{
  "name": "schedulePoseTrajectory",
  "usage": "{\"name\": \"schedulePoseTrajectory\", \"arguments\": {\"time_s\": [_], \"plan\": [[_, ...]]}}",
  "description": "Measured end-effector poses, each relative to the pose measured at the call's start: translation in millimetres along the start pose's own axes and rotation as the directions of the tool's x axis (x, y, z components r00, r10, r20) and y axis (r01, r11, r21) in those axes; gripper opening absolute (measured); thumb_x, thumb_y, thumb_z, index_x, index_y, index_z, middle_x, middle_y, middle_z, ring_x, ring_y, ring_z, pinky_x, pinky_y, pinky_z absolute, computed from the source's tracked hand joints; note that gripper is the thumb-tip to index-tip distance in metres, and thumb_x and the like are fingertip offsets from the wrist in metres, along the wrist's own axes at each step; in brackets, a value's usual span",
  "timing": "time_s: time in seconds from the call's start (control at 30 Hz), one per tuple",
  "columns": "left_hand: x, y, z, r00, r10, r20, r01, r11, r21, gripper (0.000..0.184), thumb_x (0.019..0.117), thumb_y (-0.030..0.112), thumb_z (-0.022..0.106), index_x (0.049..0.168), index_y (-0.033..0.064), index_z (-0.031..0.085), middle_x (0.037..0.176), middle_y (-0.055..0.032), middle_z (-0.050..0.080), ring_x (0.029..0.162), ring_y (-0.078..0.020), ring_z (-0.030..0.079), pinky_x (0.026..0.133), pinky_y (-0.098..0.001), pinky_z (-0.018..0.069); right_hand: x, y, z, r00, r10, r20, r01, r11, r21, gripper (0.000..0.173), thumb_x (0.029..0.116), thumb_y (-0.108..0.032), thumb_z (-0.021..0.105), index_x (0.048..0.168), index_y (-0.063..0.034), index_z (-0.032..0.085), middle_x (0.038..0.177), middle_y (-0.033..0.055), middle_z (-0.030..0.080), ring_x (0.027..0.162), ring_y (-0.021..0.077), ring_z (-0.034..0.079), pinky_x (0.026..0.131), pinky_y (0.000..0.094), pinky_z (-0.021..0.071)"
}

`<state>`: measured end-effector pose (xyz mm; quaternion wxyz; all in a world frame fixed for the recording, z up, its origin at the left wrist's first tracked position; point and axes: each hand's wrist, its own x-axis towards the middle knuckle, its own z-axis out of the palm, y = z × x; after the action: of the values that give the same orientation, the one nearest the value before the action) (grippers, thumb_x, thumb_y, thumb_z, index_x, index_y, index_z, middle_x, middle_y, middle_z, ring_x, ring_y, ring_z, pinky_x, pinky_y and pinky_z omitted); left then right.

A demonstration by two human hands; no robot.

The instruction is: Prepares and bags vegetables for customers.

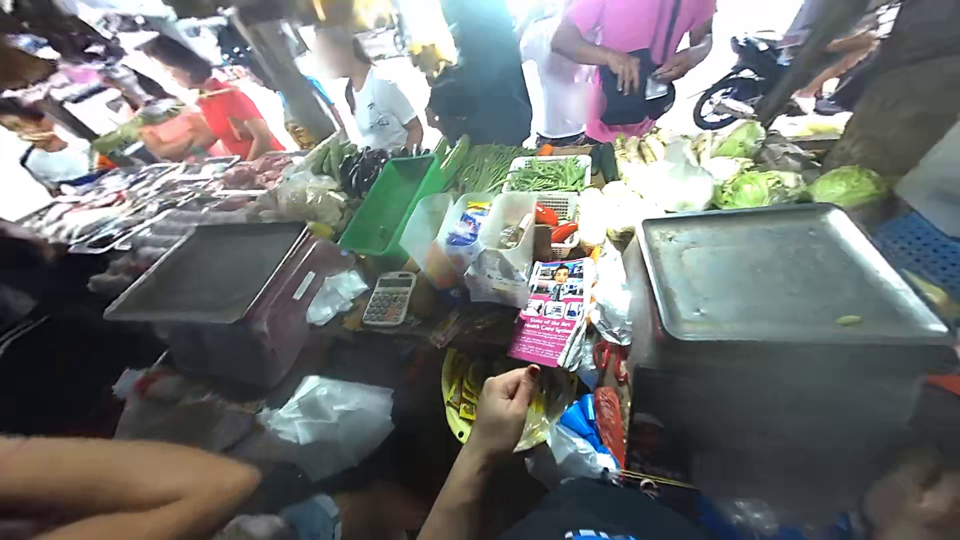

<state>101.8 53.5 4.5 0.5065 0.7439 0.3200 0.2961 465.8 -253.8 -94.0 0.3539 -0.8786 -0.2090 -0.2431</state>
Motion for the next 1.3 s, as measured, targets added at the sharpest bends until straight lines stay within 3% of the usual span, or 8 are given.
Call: {"name": "schedulePoseTrajectory", "arguments": {"time_s": [0.2,0.27,0.33,0.57,0.77,0.9,1.1,1.3], "plan": [[29,24,3,0.972,0.221,-0.081,-0.230,0.963,-0.139,0.048,0.0989,0.064,0.051,0.089,0.0181,0.063,0.066,0.0136,0.046,0.052,0.0045,0.039,0.047,-0.0141,0.0337,1,-2,-4,0.995,-0.092,0.043,0.088,0.993,0.078,0.048,0.1086,-0.028,0.035,0.134,0.0037,0.062,0.143,0.0300,0.055,0.141,0.0464,0.045,0.122,0.0521,0.0262],[43,34,1,0.936,0.349,-0.054,-0.335,0.925,0.181,0.053,0.0992,0.060,0.051,0.110,0.0117,0.069,0.098,0.0020,0.063,0.088,-0.0043,0.057,0.077,-0.0237,0.0501,2,-16,-13,0.995,-0.034,0.091,0.026,0.996,0.084,0.049,0.1074,-0.027,0.036,0.134,0.0061,0.061,0.145,0.0314,0.053,0.142,0.0487,0.043,0.122,0.0572,0.0235],[70,49,-8,0.900,0.436,-0.019,-0.371,0.786,0.495,0.055,0.0934,0.051,0.061,0.126,0.0071,0.068,0.133,-0.0180,0.060,0.127,-0.0321,0.054,0.106,-0.0520,0.0445,4,-21,-15,0.996,-0.019,0.089,0.011,0.996,0.090,0.049,0.1064,-0.027,0.037,0.132,0.0062,0.063,0.143,0.0311,0.055,0.141,0.0498,0.044,0.121,0.0595,0.0235],[226,73,-41,0.946,0.325,-0.017,-0.179,0.565,0.806,0.067,0.0971,0.043,0.063,0.154,0.0125,0.046,0.166,-0.0207,0.026,0.152,-0.0442,0.024,0.117,-0.0688,0.0218,-2,2,3,0.999,-0.033,0.019,0.031,0.995,0.095,0.047,0.1070,-0.030,0.038,0.134,-0.0010,0.064,0.143,0.0241,0.058,0.143,0.0406,0.046,0.123,0.0535,0.0225],[274,40,-25,0.997,-0.066,0.050,-0.008,0.529,0.848,0.098,0.0894,0.061,0.068,0.165,0.0216,0.021,0.172,-0.0155,0.002,0.157,-0.0428,-0.002,0.118,-0.0734,0.0025,-1,24,21,0.994,-0.089,-0.066,0.095,0.991,0.092,0.040,0.1075,-0.028,0.040,0.126,-0.0095,0.070,0.139,0.0156,0.063,0.139,0.0315,0.052,0.122,0.0465,0.0280],[276,41,-23,0.993,-0.104,0.051,0.007,0.498,0.867,0.099,0.0885,0.060,0.069,0.166,0.0234,0.019,0.173,-0.0145,0.003,0.158,-0.0409,-0.001,0.119,-0.0724,0.0010,6,-30,-13,0.999,0.012,0.035,-0.016,0.992,0.127,0.044,0.1052,-0.021,0.039,0.127,0.0067,0.065,0.139,0.0316,0.058,0.138,0.0472,0.048,0.121,0.0547,0.0270],[276,44,-22,0.990,-0.136,0.036,0.033,0.473,0.881,0.098,0.0902,0.055,0.070,0.166,0.0240,0.017,0.172,-0.0155,0.004,0.157,-0.0420,-0.002,0.117,-0.0745,0.0013,-1,19,19,0.996,-0.065,-0.054,0.068,0.995,0.067,0.039,0.1080,-0.028,0.040,0.125,-0.0113,0.070,0.139,0.0130,0.064,0.138,0.0296,0.054,0.122,0.0462,0.0296],[278,43,-23,0.988,-0.153,0.037,0.039,0.466,0.884,0.095,0.0914,0.052,0.069,0.166,0.0243,0.017,0.172,-0.0167,0.006,0.157,-0.0423,0.000,0.118,-0.0738,0.0012,3,-30,-14,0.996,-0.001,0.085,-0.004,0.998,0.063,0.045,0.1082,-0.020,0.035,0.130,0.0051,0.065,0.142,0.0293,0.057,0.140,0.0458,0.048,0.119,0.0552,0.0288]]}}
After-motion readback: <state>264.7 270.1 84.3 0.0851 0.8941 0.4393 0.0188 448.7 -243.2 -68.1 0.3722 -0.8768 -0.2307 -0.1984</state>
